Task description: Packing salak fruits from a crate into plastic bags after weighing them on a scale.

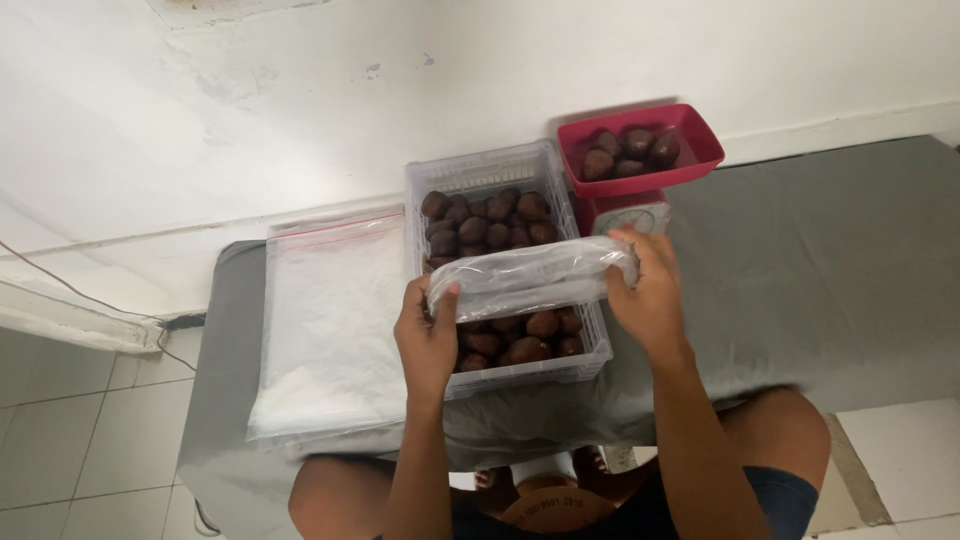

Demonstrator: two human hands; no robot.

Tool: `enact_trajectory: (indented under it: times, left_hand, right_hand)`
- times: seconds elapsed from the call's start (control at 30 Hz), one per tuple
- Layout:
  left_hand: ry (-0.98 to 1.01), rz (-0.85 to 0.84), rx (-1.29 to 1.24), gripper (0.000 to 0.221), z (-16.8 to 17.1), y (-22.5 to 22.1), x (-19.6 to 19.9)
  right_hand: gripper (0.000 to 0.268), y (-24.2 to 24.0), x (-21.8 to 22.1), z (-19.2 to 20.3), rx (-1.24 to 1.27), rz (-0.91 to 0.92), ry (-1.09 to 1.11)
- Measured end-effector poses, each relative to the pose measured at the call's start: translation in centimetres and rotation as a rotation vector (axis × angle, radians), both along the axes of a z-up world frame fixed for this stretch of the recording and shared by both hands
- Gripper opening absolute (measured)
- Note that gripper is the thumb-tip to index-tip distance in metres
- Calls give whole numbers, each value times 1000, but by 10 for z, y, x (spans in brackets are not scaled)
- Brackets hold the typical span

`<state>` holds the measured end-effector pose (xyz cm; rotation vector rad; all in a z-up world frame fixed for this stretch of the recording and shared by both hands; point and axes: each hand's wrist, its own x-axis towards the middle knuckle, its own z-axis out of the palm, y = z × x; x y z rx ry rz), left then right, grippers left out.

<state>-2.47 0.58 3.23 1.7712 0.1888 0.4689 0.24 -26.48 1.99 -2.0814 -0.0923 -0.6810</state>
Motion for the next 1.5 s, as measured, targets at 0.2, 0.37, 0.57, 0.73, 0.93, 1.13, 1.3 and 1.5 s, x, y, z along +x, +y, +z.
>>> enact_trajectory:
  times: [0.2,0.37,0.57,0.73,0.93,1.13,1.3,1.5]
  left_hand:
    - [-253,165,-23,34,-16,-1,4]
    - [-227,114,-237,29,-3,-9,-1]
    - [-211,79,-384,14,-17,-21,-4]
    - [-250,-164,-220,11,10,-62,-12]
    - [-666,-471,560,17,46,-134,-1]
    - [-475,-665,848,45,-11,-181,48]
    - [-126,-650,683,30,-23,-200,69]
    - [-22,-690,639,33,-39,-234,73]
  right_hand:
    - [39,2,7,-27,540,-31,-45]
    - [49,12,3,-22,737,73,-54]
    - [37,-10,3,-43,715,100,-249]
    - [27,-63,-4,-23,894,-59,-314]
    - [32,-128,-10,5,562,-318,-294]
    - [50,-201,-7,-53,394,-285,-45]
    - [35,-222,-24,-65,115,-324,374]
    - [44,-206,-56,6,-603,-437,1]
